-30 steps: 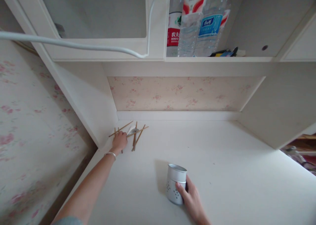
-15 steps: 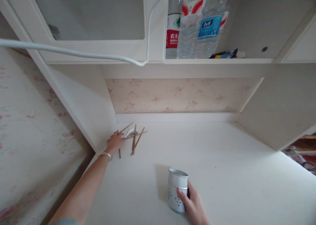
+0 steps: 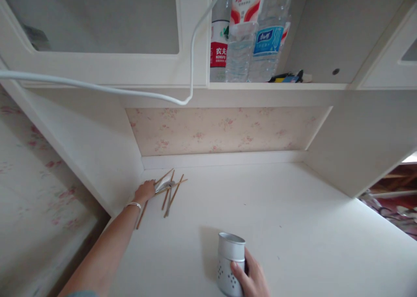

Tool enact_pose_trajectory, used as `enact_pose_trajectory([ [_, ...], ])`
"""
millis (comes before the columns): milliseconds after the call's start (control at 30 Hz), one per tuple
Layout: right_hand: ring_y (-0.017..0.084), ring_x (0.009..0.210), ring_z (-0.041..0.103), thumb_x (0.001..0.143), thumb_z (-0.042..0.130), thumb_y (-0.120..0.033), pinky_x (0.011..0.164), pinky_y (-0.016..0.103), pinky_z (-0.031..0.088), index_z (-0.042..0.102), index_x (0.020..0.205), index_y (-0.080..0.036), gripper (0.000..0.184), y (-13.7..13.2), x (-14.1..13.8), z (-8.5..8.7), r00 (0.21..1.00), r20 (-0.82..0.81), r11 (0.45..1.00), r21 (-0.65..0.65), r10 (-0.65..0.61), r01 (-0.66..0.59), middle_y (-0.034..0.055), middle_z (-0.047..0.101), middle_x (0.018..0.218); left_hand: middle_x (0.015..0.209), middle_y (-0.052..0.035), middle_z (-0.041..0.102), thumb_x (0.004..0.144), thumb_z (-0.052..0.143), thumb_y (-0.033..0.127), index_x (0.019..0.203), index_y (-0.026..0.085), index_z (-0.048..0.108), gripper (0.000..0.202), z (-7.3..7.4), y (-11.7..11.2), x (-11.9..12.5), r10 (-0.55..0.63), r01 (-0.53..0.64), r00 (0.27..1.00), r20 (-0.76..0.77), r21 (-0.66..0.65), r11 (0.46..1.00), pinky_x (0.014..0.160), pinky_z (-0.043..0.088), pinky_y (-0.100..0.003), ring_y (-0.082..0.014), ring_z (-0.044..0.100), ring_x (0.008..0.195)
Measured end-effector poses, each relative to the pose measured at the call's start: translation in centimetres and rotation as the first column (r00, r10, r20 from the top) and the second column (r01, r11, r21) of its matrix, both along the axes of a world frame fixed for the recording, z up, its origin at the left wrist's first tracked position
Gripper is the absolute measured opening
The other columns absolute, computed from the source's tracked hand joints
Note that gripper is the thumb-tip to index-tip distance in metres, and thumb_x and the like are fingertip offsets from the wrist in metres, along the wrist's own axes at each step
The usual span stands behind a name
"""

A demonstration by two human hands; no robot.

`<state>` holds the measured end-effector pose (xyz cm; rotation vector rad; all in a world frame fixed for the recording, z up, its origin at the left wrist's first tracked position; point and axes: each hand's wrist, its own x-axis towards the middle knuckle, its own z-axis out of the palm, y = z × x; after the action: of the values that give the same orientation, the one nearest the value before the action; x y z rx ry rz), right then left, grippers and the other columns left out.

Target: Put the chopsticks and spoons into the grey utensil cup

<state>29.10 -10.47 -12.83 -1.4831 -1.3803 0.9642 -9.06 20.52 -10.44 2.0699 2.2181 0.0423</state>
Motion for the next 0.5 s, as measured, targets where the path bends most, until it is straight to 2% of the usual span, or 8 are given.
enact_pose_trajectory([
  [100, 0.026, 0.076, 0.061, 0.082, 0.05, -0.064, 0.067, 0.032, 0.046, 0.062, 0.092, -0.016, 0.05, -0.1, 0.0, 0.3, 1.0, 0.011, 1.0, -0.022, 0.0, 0.0, 0.0084, 0.069, 0.081, 0.114, -0.0106, 0.061, 0.094, 0.043, 0.031, 0.117, 0.025, 0.062, 0.031, -0.1, -0.1, 1.1, -0.061, 0.06, 0.998, 0.028, 0.039, 0.997, 0.083, 0.05, -0.036, -0.0238, 0.062, 0.101],
  [233, 0.026, 0.077, 0.061, 0.082, 0.052, -0.061, 0.068, 0.031, 0.046, 0.063, 0.093, -0.017, 0.047, -0.1, 0.0, 0.3, 1.0, -0.014, 0.999, -0.033, 0.001, -0.001, 0.0079, 0.069, 0.082, 0.122, -0.008, 0.059, 0.09, 0.042, 0.023, 0.114, 0.032, 0.065, 0.035, -0.3, -0.5, 1.9, -0.116, 0.111, 0.992, 0.058, 0.081, 0.99, 0.087, 0.048, -0.037, -0.0267, 0.057, 0.112],
  [367, 0.026, 0.08, 0.062, 0.081, 0.056, -0.06, 0.069, 0.032, 0.048, 0.064, 0.097, -0.016, 0.047, -0.3, -0.1, 0.2, 0.995, -0.095, 0.999, -0.035, -0.007, 0.004, 0.0081, 0.07, 0.085, 0.135, -0.0074, 0.052, 0.087, 0.041, 0.015, 0.121, 0.028, 0.062, 0.043, -0.1, -1.1, 1.9, -0.115, 0.099, 0.986, 0.118, 0.136, 0.986, 0.096, 0.044, -0.037, -0.0255, 0.05, 0.123],
  [500, 0.028, 0.091, 0.064, 0.079, 0.06, -0.06, 0.077, 0.036, 0.051, 0.061, 0.109, -0.016, 0.053, 0.1, -0.3, 1.3, 0.953, -0.291, 0.994, -0.083, -0.089, 0.067, 0.0108, 0.071, 0.099, 0.134, -0.0101, 0.052, 0.091, 0.036, 0.018, 0.128, 0.019, 0.056, 0.043, 0.6, -3.0, 2.0, -0.101, 0.048, 0.971, 0.216, 0.239, 0.97, 0.104, 0.04, -0.035, -0.0224, 0.05, 0.122],
])
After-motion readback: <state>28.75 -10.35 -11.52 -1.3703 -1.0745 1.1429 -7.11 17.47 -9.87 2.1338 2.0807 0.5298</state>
